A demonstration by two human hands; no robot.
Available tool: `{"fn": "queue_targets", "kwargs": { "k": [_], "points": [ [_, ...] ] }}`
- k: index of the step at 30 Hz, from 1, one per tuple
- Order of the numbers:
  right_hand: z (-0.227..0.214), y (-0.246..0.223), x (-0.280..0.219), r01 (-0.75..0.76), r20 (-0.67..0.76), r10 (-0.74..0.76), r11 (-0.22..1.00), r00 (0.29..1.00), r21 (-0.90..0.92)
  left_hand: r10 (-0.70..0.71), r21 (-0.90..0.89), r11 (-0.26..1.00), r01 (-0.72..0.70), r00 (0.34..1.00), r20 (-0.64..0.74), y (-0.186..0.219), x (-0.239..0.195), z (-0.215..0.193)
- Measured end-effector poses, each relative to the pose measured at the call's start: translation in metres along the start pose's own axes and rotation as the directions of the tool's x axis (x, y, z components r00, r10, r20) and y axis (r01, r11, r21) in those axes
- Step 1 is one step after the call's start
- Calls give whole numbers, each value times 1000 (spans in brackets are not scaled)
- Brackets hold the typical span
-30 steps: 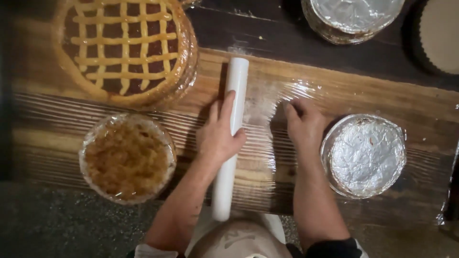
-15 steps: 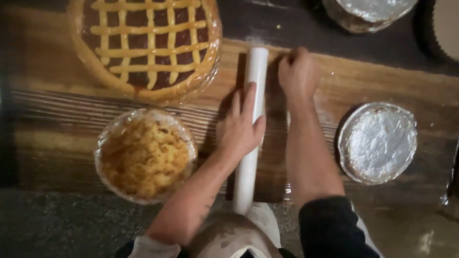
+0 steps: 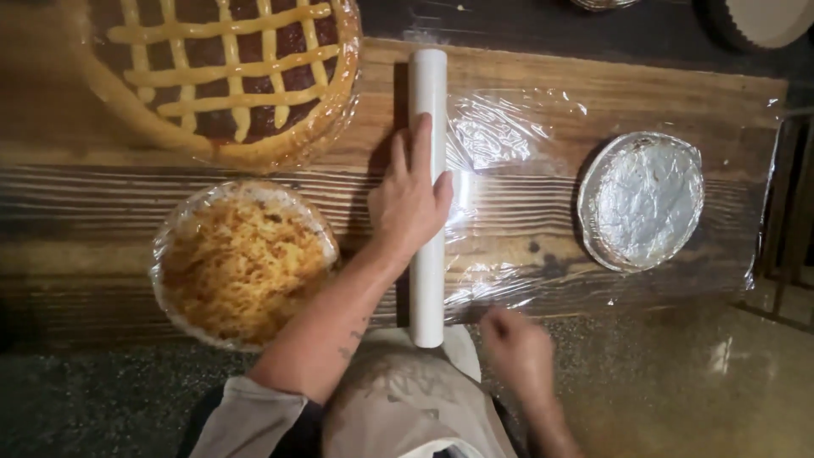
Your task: The person wraps multiple round pies in plastic wrap on a wooden board. They pull a sheet of wrap, place a pie on it, fold the wrap around the pie, and stack the wrapped pies. The process repeats for several pies.
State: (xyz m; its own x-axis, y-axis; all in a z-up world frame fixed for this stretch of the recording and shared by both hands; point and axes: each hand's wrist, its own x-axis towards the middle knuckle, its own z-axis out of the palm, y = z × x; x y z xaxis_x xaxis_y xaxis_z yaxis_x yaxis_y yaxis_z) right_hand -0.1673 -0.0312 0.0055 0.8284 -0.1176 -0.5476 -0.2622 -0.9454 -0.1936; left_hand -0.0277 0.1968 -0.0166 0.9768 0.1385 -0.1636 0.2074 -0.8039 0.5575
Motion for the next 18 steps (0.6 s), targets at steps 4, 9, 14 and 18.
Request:
{"fn": "queue_targets", "kwargs": {
  "k": [4,9,14,18],
  "points": [
    [-84,-66,80,168,-280,-69,922,958,348,-41,-165,986,38,999,-10,-4,0,13],
    [-96,-128,277,271,-359,-114,864,926,425,-76,-124,990,71,997,-34,-4,1,14],
    [-90,-144,339,317,-339,-201,888,919,332,-137,-133,982,133,990,-23,4,2,11],
    [-81,-131,275,546,-527,-172,416,833,727,-249,-36,967,251,967,54,17,-4,7]
  ]
}}
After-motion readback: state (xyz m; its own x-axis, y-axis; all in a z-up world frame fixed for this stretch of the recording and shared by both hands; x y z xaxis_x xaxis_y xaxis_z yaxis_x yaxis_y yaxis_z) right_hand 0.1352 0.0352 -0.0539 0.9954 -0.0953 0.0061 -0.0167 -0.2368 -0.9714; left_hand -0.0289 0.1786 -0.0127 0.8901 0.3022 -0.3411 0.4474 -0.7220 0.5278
